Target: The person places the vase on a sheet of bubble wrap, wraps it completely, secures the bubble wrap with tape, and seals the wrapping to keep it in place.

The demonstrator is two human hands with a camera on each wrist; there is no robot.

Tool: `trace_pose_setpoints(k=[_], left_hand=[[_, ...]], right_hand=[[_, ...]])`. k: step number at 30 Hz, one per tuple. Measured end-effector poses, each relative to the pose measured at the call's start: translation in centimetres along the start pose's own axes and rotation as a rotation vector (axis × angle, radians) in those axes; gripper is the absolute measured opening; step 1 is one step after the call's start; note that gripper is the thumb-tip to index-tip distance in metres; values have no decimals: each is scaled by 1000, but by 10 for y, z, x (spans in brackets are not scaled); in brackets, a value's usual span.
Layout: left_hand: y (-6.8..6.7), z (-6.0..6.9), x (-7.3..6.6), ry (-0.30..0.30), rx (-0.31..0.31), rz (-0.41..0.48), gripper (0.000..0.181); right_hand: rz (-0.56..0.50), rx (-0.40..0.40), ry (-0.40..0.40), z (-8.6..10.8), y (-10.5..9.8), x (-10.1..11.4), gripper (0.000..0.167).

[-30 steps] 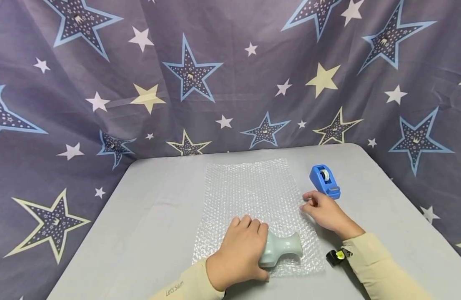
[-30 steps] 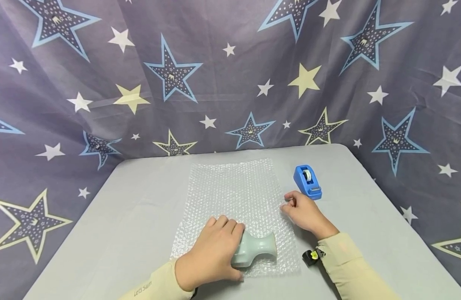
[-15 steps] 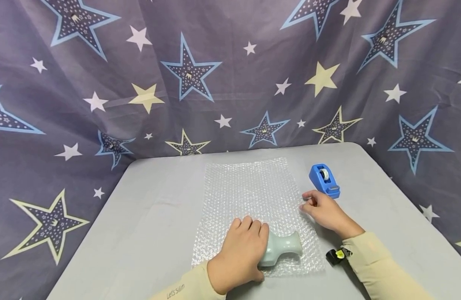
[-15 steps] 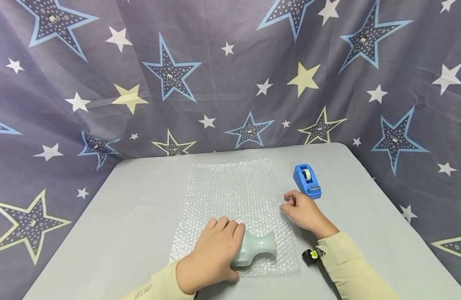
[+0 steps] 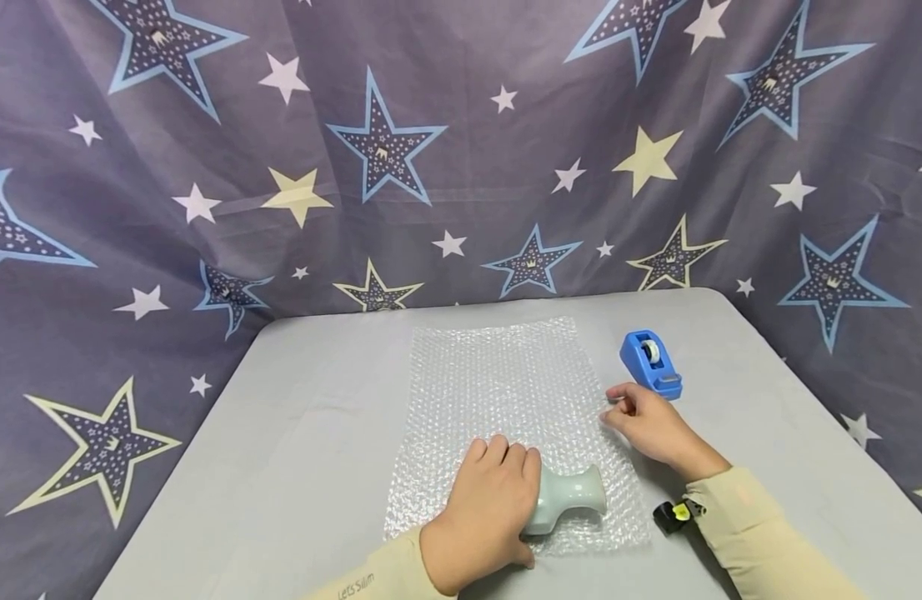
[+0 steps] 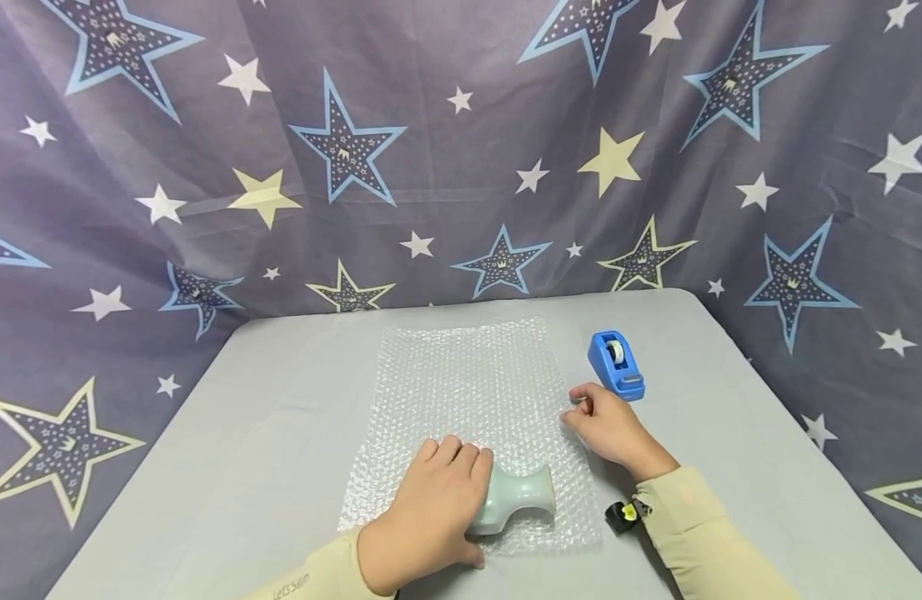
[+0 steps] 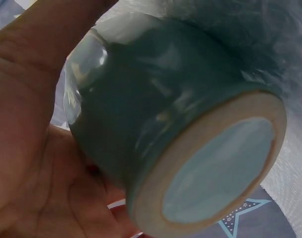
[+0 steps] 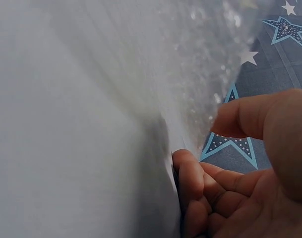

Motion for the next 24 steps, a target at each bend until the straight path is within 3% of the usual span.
trace_pose_setpoints(k=[6, 19, 24], left_hand=[[2, -3, 2, 1, -5, 2, 100], [-3, 0, 6, 20, 5, 14, 114], [0, 6, 9, 20, 7, -5, 132]], right_hand=[[-7, -1, 5, 0, -1, -1, 47], [-14, -6, -15, 0, -2, 1, 49], [99, -67, -93, 4, -5, 12, 56]])
Point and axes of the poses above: each hand's wrist, its own z-axis away from the middle knuckle, its own y-axis out of the palm, x = y × z, the point moved 1 cm from there along -z, towards the middle knuckle, and after that the axes turned 4 degrees about x, right-handed, at the moved point
